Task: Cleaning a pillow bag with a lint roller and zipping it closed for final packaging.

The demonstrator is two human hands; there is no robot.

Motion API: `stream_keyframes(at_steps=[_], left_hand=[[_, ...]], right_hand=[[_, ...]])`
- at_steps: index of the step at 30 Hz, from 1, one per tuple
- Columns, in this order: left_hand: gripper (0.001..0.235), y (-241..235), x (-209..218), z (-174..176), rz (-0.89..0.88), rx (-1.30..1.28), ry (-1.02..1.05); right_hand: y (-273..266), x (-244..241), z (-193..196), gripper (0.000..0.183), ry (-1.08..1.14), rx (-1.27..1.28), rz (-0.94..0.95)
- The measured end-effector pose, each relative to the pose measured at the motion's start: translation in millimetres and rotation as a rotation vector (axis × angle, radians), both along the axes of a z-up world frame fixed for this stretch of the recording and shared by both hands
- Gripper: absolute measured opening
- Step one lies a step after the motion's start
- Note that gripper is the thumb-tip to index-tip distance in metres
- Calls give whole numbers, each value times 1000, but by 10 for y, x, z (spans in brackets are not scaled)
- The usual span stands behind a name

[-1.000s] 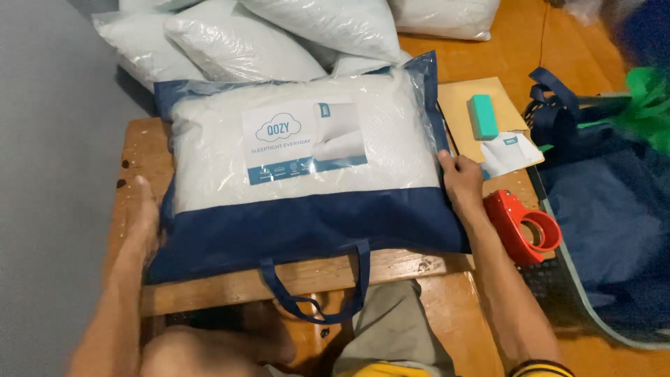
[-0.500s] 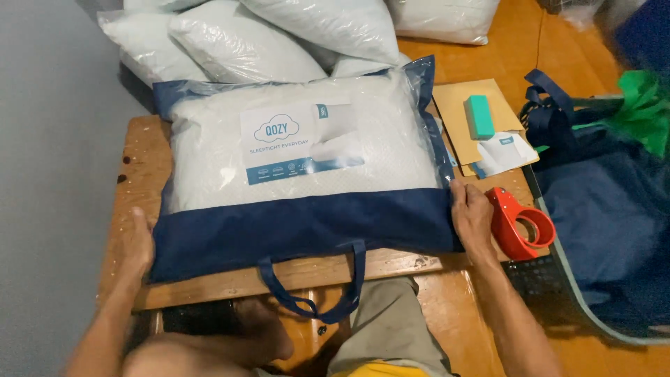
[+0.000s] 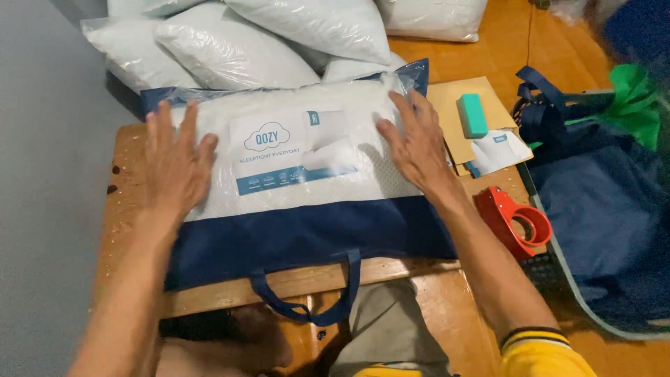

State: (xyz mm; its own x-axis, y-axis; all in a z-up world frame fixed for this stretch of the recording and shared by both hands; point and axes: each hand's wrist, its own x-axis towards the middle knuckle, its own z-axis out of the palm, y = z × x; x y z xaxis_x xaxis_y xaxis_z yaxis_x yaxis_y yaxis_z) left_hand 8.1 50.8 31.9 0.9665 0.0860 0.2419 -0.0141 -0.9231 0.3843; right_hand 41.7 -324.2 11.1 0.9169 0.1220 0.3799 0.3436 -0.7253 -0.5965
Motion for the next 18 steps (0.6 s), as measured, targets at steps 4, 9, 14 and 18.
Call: stream_keyframes(at_steps=[4,9,14,18], left_hand=[[76,-691,423,12,-190,136,166],[80,-862,397,-274,-211,234,275],[79,-807,96,-370,-285,180,127],[78,-791,441,-411,-282,122,174]], right_hand=[[545,397,33,80,270,-211,13],[588,309,-216,83,309,-259,12],[633,-51,-265,85,121,-168,17],[667,314,-321,88,170,-190,-2]])
